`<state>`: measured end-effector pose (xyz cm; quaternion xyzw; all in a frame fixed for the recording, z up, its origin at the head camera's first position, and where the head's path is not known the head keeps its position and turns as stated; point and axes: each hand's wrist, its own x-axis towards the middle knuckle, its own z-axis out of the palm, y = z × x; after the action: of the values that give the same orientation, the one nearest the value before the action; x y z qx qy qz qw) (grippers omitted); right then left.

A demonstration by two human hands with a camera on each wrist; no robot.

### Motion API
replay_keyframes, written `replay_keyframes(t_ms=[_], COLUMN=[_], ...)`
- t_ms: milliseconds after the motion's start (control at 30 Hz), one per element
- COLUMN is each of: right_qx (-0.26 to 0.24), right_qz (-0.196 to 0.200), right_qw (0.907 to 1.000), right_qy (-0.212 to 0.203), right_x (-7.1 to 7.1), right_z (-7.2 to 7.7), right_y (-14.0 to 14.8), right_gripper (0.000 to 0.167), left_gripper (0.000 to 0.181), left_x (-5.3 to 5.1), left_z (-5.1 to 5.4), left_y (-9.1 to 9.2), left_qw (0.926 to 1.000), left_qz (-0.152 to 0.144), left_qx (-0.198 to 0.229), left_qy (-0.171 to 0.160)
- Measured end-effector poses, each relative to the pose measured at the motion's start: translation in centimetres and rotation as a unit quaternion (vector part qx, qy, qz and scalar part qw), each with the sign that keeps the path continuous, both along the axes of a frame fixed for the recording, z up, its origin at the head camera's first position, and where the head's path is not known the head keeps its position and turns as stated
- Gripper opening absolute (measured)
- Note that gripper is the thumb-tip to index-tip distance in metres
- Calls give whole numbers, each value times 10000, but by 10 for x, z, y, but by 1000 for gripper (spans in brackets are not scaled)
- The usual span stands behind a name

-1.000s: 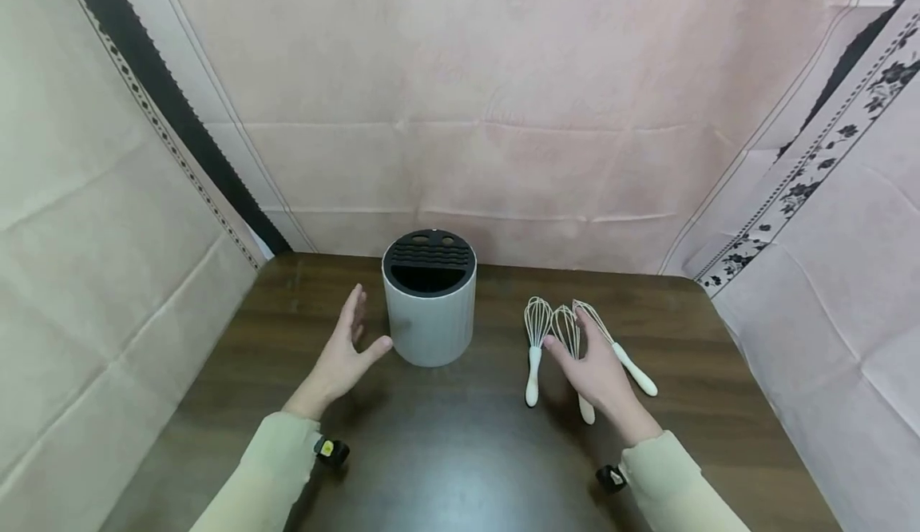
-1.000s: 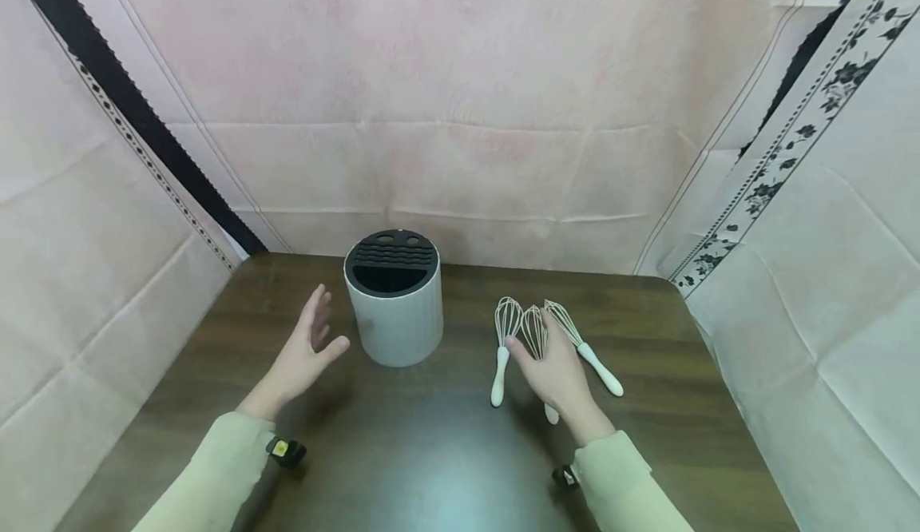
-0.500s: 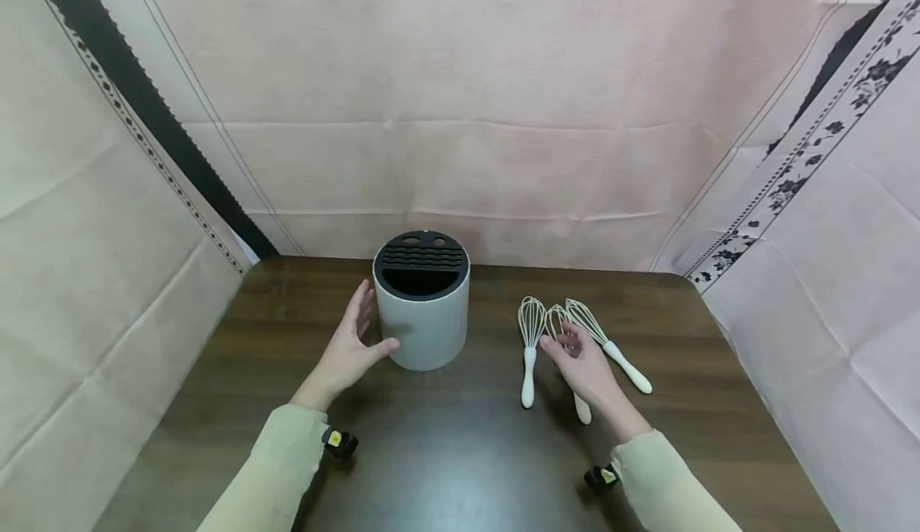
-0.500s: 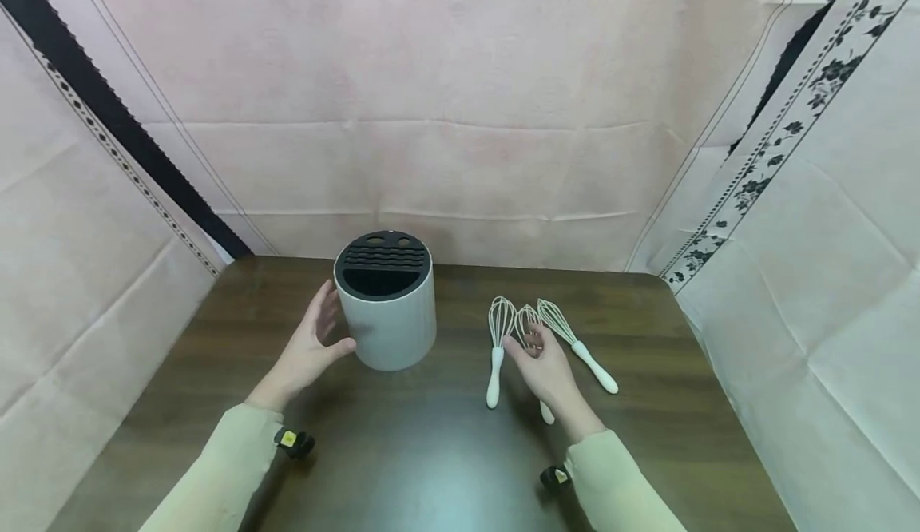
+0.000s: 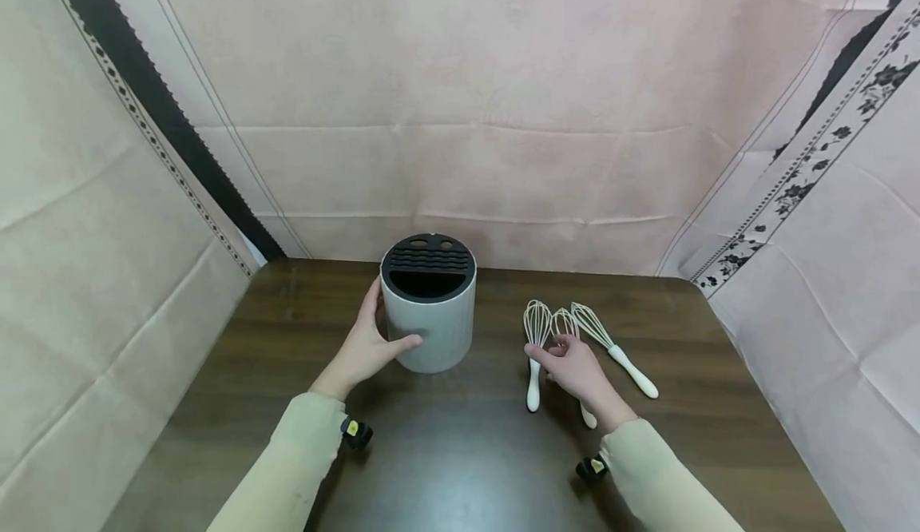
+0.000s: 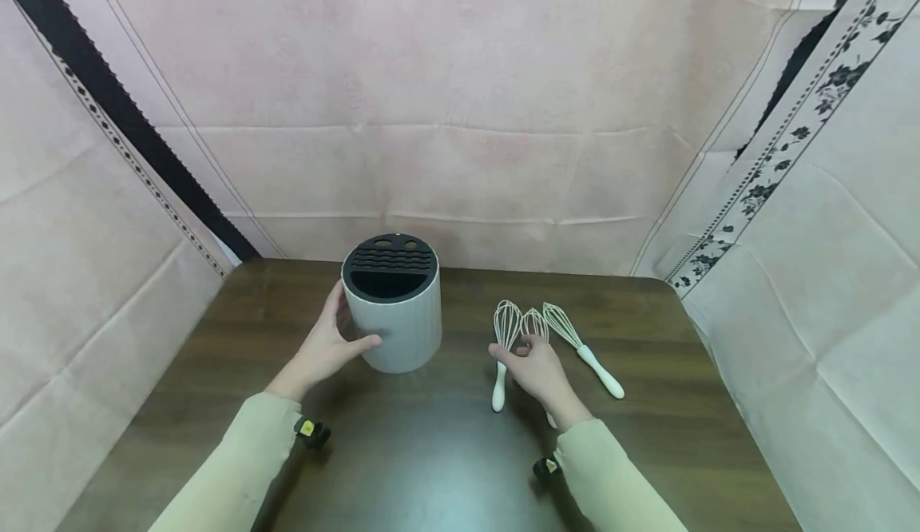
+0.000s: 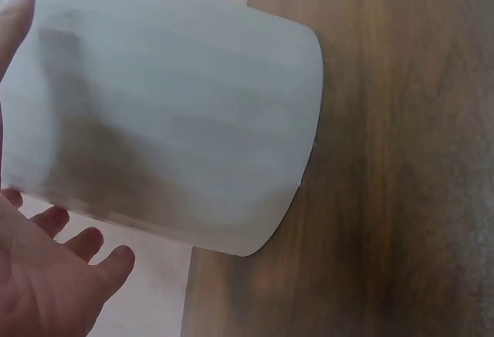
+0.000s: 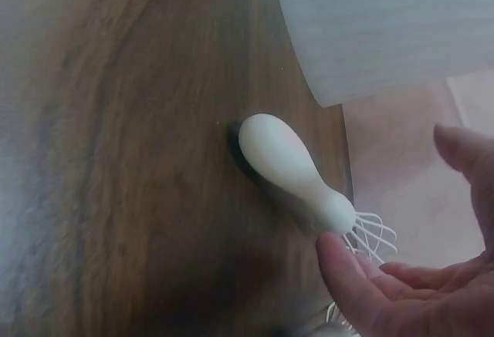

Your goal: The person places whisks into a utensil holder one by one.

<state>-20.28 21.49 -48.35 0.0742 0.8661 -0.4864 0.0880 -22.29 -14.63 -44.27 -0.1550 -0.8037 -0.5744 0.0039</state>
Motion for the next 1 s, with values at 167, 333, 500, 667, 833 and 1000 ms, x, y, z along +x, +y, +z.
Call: replay_keyframes(t_ms=[167, 333, 500, 667, 833, 1000], right_qx=[243, 658, 1341, 1637, 1656, 1437], right_qz=[-31, 36, 122, 96, 144, 131], right_qw=[9997, 9978, 9906, 9858, 9856, 9890], right_qy=[-15, 68, 242, 368, 313, 320], right_x=[-8, -20, -28, -33, -32, -28], right_z=[-4, -10, -14, -19, -22, -18], right_y=[-7, -15, -17, -16, -12, -8], right_gripper=[87, 78, 51, 42, 45, 43], left_gripper=[123, 126, 126, 126, 125, 120], left_x=[1, 2, -5, -18, -22, -24], left_z=[2, 4, -4, -23, -28, -25], left_y=[3, 4, 9, 11, 12, 13], left_qw=[9995, 9991, 9990, 9980, 9967, 9984], left_qz=[189, 354, 385, 521, 527, 238], left_qx=[-256, -223, -147, -333, -614, -498], left_qy=[-23, 65, 183, 136, 87, 151])
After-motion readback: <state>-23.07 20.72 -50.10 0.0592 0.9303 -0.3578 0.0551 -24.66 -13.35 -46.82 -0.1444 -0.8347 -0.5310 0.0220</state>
